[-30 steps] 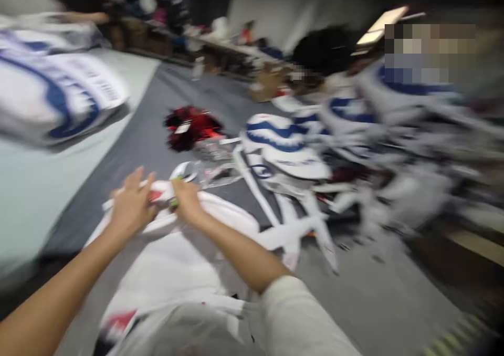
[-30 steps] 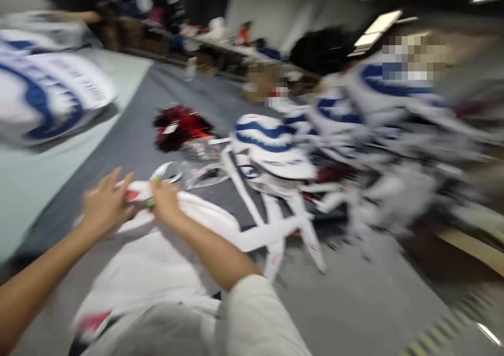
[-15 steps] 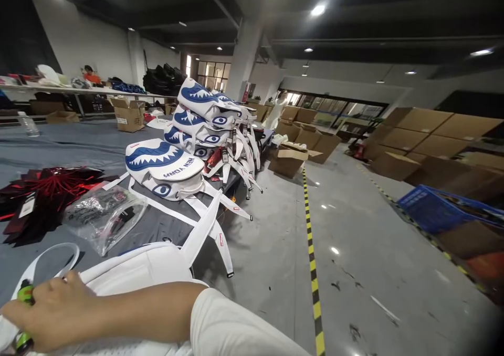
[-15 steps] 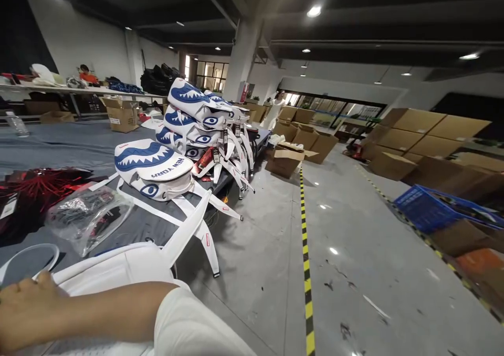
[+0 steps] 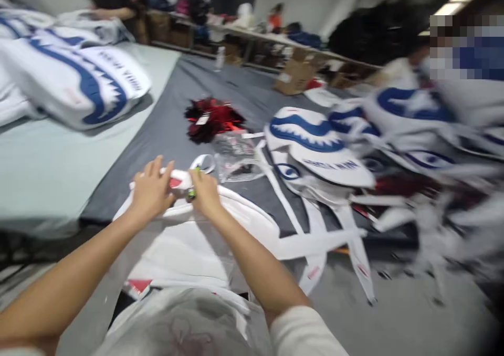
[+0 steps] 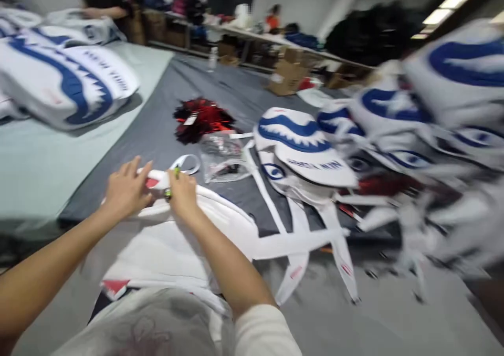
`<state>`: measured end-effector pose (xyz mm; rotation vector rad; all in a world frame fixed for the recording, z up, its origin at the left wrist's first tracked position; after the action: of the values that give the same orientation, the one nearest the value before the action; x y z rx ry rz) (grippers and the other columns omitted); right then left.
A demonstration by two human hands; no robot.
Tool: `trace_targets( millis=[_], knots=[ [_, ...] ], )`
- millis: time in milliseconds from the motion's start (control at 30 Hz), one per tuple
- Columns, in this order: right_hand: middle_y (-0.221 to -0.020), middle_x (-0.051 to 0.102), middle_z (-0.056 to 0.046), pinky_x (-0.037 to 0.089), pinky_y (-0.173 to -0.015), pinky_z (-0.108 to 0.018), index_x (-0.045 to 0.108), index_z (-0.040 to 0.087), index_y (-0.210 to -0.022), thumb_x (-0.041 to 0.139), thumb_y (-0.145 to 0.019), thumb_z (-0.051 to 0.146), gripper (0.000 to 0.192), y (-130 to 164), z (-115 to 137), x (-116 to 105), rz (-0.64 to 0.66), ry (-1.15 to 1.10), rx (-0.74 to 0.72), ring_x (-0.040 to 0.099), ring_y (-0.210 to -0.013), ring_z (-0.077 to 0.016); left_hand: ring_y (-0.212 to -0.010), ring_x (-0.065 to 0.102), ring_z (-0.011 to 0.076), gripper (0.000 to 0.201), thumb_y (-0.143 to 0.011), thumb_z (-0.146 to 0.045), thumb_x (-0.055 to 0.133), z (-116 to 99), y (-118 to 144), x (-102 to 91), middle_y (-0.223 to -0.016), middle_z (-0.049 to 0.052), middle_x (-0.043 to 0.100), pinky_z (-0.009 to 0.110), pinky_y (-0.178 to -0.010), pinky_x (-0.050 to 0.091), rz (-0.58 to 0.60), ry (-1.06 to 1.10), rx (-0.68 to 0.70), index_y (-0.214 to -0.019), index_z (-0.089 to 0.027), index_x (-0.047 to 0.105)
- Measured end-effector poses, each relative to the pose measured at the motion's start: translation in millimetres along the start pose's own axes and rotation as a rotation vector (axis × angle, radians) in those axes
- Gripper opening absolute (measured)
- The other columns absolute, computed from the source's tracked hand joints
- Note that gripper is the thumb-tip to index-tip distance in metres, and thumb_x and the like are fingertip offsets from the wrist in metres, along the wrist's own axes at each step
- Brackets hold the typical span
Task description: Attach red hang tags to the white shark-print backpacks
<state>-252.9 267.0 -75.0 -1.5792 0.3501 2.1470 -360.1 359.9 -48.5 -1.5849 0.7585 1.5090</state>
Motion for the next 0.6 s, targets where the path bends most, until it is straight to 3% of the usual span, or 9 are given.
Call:
trace_targets(
  millis=[100, 400, 500, 600],
  knots=[
    [-0.131, 0.058, -0.016, 0.039, -0.100, -0.042, 0.045, 0.016, -0.140, 0.069, -0.077, 0.015, 0.067, -7, -9, 3, 0.005, 0.016, -0.040, 0.052, -0.120, -0.0311, -0.143, 0.033, 0.0387, 0.089, -0.079, -0.040, 0.069, -1, -7, 8.3, -0.164, 0.021, 0.021, 0.052, -0.104, 0.041, 0.033, 0.020, -0.039, -0.155, -0.017, 0.030],
    [-0.130, 0.058, -0.016, 0.038, -0.098, -0.043, 0.044, 0.017, -0.138, 0.067, -0.077, 0.018, 0.066, 1, -12, 5, -0.017, 0.008, -0.031, 0.052, -0.117, -0.0334, -0.149, 0.024, 0.0376, 0.092, -0.083, -0.039, 0.068, -5, -5, 13.3, -0.168, 0.017, 0.011, 0.052, -0.106, 0.037, 0.139, 0.067, -0.048, -0.159, -0.018, 0.020],
    [-0.132, 0.056, -0.016, 0.038, -0.100, -0.045, 0.043, 0.017, -0.140, 0.068, -0.077, 0.017, 0.067, -8, -14, 9, 0.009, 0.003, -0.021, 0.051, -0.119, -0.0338, -0.154, 0.012, 0.0385, 0.097, -0.083, -0.039, 0.068, -4, -13, 16.2, -0.168, 0.018, 0.006, 0.059, -0.115, 0.025, 0.160, 0.052, -0.053, -0.160, -0.018, 0.013],
    [-0.135, 0.055, -0.018, 0.038, -0.101, -0.047, 0.041, 0.014, -0.141, 0.067, -0.078, 0.016, 0.069, -10, -10, 5, 0.031, 0.043, 0.014, 0.051, -0.119, -0.0339, -0.156, 0.002, 0.0370, 0.102, -0.084, -0.035, 0.068, -12, -14, 10.9, -0.168, 0.018, 0.000, 0.062, -0.121, 0.010, 0.119, 0.057, 0.065, -0.161, -0.019, 0.002]
  ],
)
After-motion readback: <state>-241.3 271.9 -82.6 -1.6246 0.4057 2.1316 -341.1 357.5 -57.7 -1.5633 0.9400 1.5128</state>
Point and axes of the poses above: each hand's wrist, its own y-axis away from the middle knuckle, its own x-axis out of the palm, z = x × y, the point moved 5 cm from there along -y, towards the middle knuckle
